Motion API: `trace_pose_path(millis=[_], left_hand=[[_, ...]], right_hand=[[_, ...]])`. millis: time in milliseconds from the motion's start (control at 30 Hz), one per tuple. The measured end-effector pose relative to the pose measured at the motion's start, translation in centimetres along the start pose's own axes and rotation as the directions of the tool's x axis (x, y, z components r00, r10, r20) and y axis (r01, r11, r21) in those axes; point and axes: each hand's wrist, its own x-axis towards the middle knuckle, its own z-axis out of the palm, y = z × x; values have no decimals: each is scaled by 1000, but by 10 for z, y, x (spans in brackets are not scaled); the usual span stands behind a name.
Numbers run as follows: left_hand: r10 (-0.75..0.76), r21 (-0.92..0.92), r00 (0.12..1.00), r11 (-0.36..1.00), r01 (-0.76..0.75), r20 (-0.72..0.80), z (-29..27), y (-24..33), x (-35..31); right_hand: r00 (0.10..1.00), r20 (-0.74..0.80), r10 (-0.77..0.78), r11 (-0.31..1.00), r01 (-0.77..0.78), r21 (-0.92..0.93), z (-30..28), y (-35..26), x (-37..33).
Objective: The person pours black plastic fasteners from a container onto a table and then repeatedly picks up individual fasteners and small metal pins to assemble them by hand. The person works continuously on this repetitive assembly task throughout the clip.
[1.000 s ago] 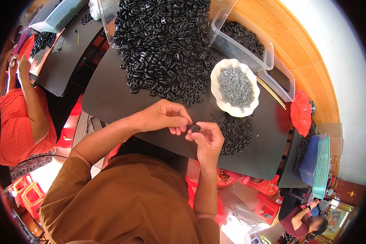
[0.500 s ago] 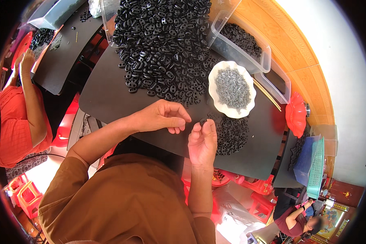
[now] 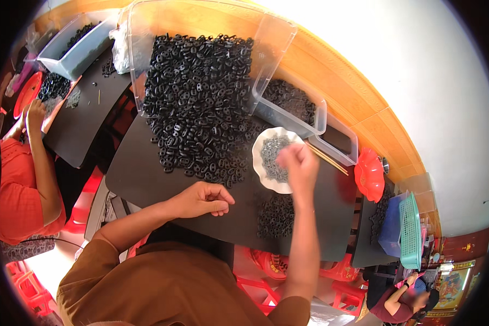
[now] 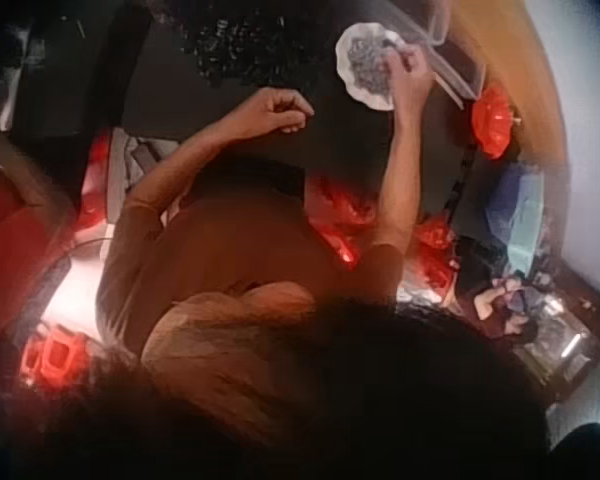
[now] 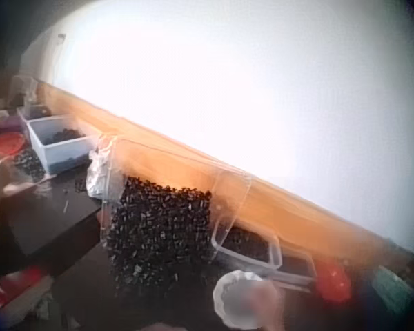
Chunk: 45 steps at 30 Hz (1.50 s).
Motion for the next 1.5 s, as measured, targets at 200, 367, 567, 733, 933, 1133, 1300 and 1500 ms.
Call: trace_pose_path(millis=[200, 367, 567, 733, 933, 1133, 1300, 1500], left_hand=[[35, 169, 995, 985, -18, -97, -2, 1, -8], [151, 433, 982, 897, -88, -114, 5, 8, -9], [313, 711, 950, 668, -221, 1, 19, 7, -4], [382, 878, 907, 356, -320, 176, 37, -1, 13], [276, 921, 915, 174, -349, 295, 65, -20, 24], [284, 910, 917, 227, -347, 278, 66, -19, 27], [481, 860, 830, 256, -441, 283, 61, 13, 54], [498, 815, 664, -176, -552, 558, 90, 26, 152]], right_hand=[[940, -279, -195, 981, 187, -57, -16, -9, 92], [966, -236, -109, 956, 37, -291, -50, 14, 20], [953, -268, -144, 794, -50, -606, -100, 48, -77], [976, -187, -111, 789, -28, -614, -100, 58, -85], [990, -124, -68, 763, -29, -646, -92, 73, -66], [999, -40, -36, 783, 3, -622, -104, 80, -59], [996, -88, -23, 801, -35, -597, -110, 85, -66], [980, -180, -82, 831, -32, -555, -105, 86, -72]])
